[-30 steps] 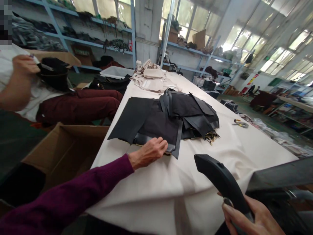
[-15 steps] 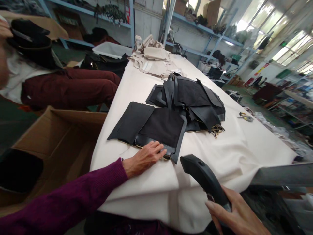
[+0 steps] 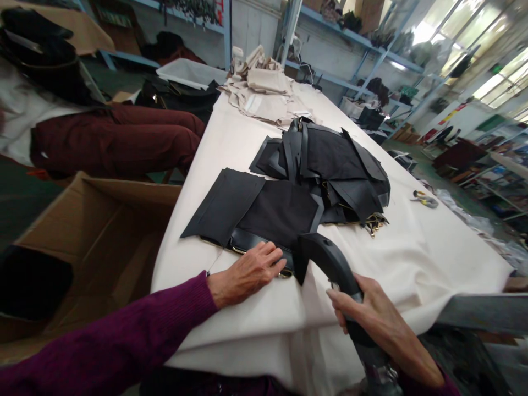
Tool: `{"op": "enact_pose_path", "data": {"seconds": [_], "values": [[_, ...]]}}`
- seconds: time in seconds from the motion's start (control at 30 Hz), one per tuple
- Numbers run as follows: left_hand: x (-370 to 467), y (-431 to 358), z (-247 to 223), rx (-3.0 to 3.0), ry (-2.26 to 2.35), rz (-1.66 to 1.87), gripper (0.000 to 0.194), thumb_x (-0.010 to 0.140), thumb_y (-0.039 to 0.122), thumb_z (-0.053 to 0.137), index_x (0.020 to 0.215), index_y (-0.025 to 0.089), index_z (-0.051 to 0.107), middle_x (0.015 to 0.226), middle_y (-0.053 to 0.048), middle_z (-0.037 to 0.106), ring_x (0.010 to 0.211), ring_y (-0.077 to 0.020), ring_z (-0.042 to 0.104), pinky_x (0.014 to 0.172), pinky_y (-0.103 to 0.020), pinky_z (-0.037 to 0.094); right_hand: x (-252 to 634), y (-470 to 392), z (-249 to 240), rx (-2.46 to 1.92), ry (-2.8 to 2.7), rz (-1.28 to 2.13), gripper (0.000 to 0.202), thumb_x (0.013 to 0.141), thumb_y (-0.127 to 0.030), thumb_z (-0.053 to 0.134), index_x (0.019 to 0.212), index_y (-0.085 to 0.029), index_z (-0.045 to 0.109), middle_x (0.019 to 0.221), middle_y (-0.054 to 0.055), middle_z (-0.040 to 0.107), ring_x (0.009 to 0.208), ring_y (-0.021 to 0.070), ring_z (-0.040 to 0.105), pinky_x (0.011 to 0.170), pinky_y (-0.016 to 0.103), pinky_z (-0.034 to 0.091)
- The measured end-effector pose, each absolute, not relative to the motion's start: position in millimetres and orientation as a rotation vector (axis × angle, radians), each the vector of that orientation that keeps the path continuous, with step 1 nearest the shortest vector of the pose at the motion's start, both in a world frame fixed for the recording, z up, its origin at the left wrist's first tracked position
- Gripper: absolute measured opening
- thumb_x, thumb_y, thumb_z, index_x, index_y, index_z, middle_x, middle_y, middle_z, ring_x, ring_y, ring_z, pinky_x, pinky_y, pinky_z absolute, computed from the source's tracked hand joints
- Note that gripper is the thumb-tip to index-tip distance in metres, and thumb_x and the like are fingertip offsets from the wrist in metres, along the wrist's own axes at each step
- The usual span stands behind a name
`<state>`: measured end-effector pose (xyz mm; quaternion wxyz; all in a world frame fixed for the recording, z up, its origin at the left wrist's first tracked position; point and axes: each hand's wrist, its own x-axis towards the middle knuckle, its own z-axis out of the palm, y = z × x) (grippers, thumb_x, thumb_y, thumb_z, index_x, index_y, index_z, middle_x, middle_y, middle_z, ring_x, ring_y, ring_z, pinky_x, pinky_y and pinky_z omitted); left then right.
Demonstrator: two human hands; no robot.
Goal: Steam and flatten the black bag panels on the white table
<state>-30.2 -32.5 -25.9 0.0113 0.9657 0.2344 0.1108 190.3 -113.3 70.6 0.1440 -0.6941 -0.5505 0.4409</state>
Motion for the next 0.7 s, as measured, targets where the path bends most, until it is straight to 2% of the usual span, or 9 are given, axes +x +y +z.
{"op": "enact_pose_path", "data": {"seconds": [0.17, 0.4, 0.6, 0.7], "values": [[-30.9, -33.5, -23.2, 3.006, 0.732, 0.346, 0.021, 0.088, 0.011, 0.038, 0.105, 0.013, 0.05, 0.096, -0.009, 0.049, 0.089, -0.0216, 0.043, 0.077, -0.034, 0.037, 203.4, -127.3, 93.0, -2.102, -1.593, 1.142, 0.033, 0.081, -0.046, 0.049, 0.06, -0.019, 0.045, 0.045, -0.005, 0.05, 0.04, 0.0102, 0.047, 0.039, 0.02, 0.036], [-28.8, -32.4, -21.0, 3.013, 0.739, 0.344, 0.02, 0.088, 0.011, 0.037, 0.103, 0.013, 0.05, 0.093, -0.008, 0.049, 0.087, -0.021, 0.043, 0.075, -0.033, 0.036, 195.5, -143.6, 67.3, -2.05, -1.626, 1.413, 0.023, 0.08, -0.04, 0.05, 0.068, -0.021, 0.044, 0.045, -0.007, 0.05, 0.041, 0.0118, 0.05, 0.041, 0.021, 0.041], [-33.1, -39.8, -7.0, 2.952, 0.781, 0.319, 0.022, 0.083, 0.01, 0.042, 0.103, 0.013, 0.051, 0.095, -0.009, 0.051, 0.089, -0.0217, 0.045, 0.077, -0.034, 0.037, 200.1, -118.7, 57.2, -2.158, -1.58, 1.165, 0.037, 0.077, -0.052, 0.047, 0.057, -0.02, 0.047, 0.042, -0.002, 0.054, 0.038, 0.0118, 0.05, 0.037, 0.021, 0.037], [-47.3, -33.0, 14.2, 2.744, 0.693, 0.364, 0.021, 0.08, 0.016, 0.05, 0.101, 0.015, 0.054, 0.101, -0.008, 0.053, 0.091, -0.0196, 0.048, 0.079, -0.03, 0.037, 207.6, -119.7, 65.6, -2.206, -1.611, 1.075, 0.043, 0.076, -0.058, 0.045, 0.055, -0.02, 0.049, 0.042, -0.001, 0.055, 0.036, 0.0106, 0.047, 0.035, 0.02, 0.033]]}}
